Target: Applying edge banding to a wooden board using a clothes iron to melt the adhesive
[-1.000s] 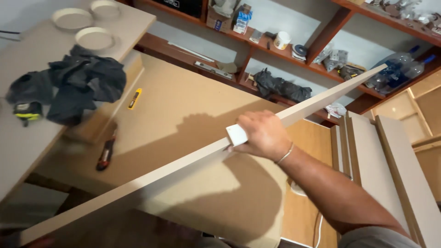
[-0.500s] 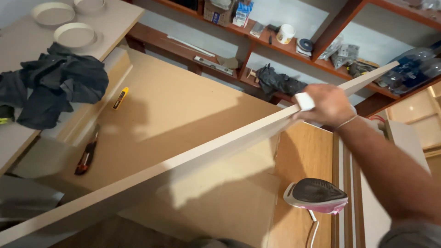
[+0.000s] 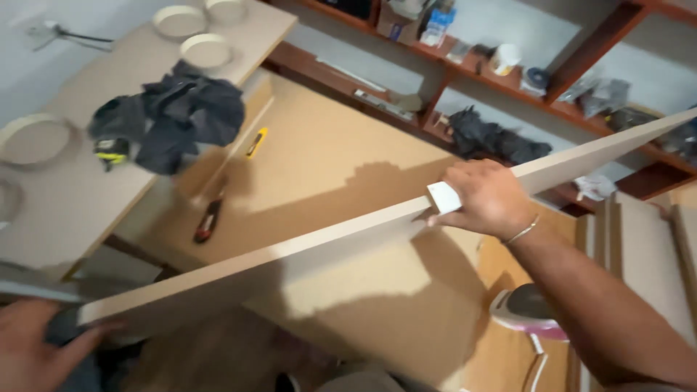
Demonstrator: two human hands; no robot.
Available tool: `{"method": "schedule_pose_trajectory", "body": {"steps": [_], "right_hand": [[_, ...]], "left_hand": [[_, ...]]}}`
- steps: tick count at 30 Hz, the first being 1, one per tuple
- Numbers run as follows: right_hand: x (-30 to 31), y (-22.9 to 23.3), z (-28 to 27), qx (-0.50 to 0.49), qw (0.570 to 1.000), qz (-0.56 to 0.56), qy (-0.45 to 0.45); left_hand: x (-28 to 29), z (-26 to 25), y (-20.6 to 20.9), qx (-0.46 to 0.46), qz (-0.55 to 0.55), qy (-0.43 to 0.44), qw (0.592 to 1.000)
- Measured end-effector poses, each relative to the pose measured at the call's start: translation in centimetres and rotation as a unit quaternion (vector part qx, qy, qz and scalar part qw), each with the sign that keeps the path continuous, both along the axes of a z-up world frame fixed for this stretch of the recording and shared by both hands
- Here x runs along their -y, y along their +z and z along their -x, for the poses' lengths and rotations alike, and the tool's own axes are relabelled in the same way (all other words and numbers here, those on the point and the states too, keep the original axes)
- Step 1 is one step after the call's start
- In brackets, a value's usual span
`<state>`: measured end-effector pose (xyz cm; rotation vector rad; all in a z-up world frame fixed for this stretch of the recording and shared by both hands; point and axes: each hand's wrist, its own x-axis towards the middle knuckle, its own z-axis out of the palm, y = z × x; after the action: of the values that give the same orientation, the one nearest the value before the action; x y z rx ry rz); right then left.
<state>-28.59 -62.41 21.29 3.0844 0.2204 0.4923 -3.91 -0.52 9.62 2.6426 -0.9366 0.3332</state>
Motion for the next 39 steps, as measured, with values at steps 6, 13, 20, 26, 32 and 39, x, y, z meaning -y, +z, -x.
{"method": "schedule_pose_trajectory", "body": {"steps": [6, 13, 20, 26, 32, 39], "right_hand": [[-12.0, -0.4, -5.1, 0.023, 1.0, -0.017, -0.002], [-24.1, -1.8, -10.3, 0.033, 0.999, -0.001, 0.034], [-28.9, -2.0, -13.3, -0.003, 0.999, 0.047, 0.006], [-31.6, -2.0, -14.0, 0.0, 0.999, 0.044, 0.03], [-30.2, -2.9, -13.9, 0.01, 0.998, 0.018, 0.053], [-23.4, -3.7, -11.1, -0.005, 1.0, 0.03, -0.006]], "left_hand": [[4.1, 3.0, 6.8, 0.095, -0.359, 0.163, 0.914], [3.9, 2.8, 5.5, 0.178, -0.103, 0.043, 0.978], [4.3, 1.4, 3.9, 0.238, -0.007, -0.003, 0.971], [4.5, 1.6, 4.0, 0.225, 0.024, -0.031, 0.974], [4.8, 1.6, 4.3, 0.216, 0.012, -0.028, 0.976], [1.6, 1.5, 3.4, 0.269, 0.189, -0.059, 0.943]]}}
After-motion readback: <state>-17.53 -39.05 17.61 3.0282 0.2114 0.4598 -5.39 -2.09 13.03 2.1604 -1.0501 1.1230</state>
